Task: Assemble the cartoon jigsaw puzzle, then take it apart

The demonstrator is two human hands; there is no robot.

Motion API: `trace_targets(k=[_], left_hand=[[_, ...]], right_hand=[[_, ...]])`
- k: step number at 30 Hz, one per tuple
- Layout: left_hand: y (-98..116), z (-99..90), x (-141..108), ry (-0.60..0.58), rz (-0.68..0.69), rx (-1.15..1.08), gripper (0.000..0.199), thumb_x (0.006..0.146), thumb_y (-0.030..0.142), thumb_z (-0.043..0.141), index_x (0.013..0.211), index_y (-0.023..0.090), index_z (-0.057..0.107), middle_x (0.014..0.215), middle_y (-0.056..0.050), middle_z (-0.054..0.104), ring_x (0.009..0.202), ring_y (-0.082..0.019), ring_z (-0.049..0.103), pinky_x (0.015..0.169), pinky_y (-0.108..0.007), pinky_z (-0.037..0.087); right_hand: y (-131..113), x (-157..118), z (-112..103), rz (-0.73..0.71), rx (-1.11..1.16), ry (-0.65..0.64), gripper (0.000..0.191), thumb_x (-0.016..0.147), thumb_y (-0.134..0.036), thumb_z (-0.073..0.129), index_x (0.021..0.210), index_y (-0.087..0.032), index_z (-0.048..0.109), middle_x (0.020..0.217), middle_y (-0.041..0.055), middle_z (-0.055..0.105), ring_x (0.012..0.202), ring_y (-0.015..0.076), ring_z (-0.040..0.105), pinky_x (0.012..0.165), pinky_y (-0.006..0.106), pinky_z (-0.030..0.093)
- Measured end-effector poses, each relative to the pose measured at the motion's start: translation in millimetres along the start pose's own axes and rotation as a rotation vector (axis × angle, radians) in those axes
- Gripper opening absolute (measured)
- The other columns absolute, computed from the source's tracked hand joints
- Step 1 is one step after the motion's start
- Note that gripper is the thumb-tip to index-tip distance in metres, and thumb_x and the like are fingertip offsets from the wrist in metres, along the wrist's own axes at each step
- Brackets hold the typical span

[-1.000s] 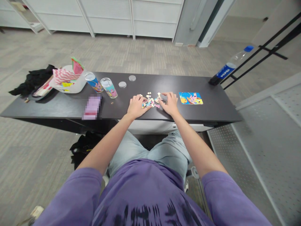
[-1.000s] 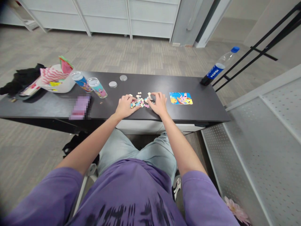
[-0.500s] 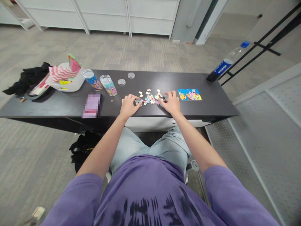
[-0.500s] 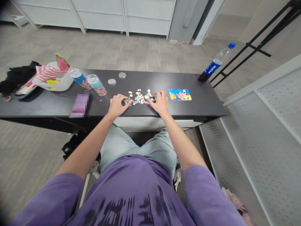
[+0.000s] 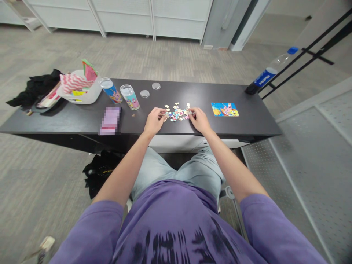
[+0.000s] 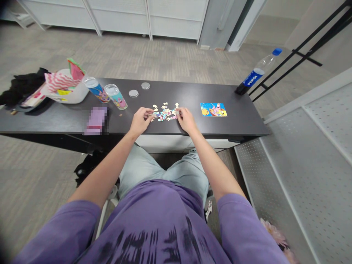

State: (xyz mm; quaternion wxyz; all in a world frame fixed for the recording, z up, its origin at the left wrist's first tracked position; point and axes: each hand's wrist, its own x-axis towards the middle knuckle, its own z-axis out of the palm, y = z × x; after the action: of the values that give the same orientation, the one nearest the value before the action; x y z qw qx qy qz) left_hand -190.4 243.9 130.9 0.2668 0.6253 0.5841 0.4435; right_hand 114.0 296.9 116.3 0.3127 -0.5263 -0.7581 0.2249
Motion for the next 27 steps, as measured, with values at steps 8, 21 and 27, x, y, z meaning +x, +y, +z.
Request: trace_targets(k=[8,21,27], left_hand=[[-5.8,0.6,11.8,0.091,-0.077,-0.064,0.014,0.113,0.026,0.091,0.122,0.019,0.082,0.122,-0.005,0.083,0.102,-0.02,0.077,0.099,-0.042,0.073],[-2.1,0.3,18.5,0.055,-0.151,-0.152,0.019,0.107,0.017,0.093,0.123,0.018,0.083,0.117,-0.003,0.086,0.09,-0.016,0.076,0.086,-0.034,0.069],[-2.6,-0.5,16.1,0.054,-0.136,-0.189,0.017,0.109,0.012,0.086,0.125,0.018,0.085,0.12,-0.005,0.087,0.1,-0.019,0.081,0.097,-0.039,0.071]], right_hand=[[8.4,15.7,7.7,0.049,0.106,0.06,0.029,0.125,-0.05,0.088,0.136,-0.023,0.085,0.132,0.0084,0.088,0.115,0.0278,0.084,0.114,0.053,0.072],[4.3,7.9,2.4,0.0,0.181,0.069,0.016,0.11,-0.033,0.084,0.126,-0.032,0.082,0.143,0.0157,0.085,0.121,0.0376,0.084,0.1,0.056,0.074],[1.3,1.9,3.0,0.006,0.15,0.085,0.024,0.107,-0.042,0.086,0.128,-0.031,0.082,0.149,0.018,0.081,0.126,0.0404,0.08,0.103,0.058,0.075]])
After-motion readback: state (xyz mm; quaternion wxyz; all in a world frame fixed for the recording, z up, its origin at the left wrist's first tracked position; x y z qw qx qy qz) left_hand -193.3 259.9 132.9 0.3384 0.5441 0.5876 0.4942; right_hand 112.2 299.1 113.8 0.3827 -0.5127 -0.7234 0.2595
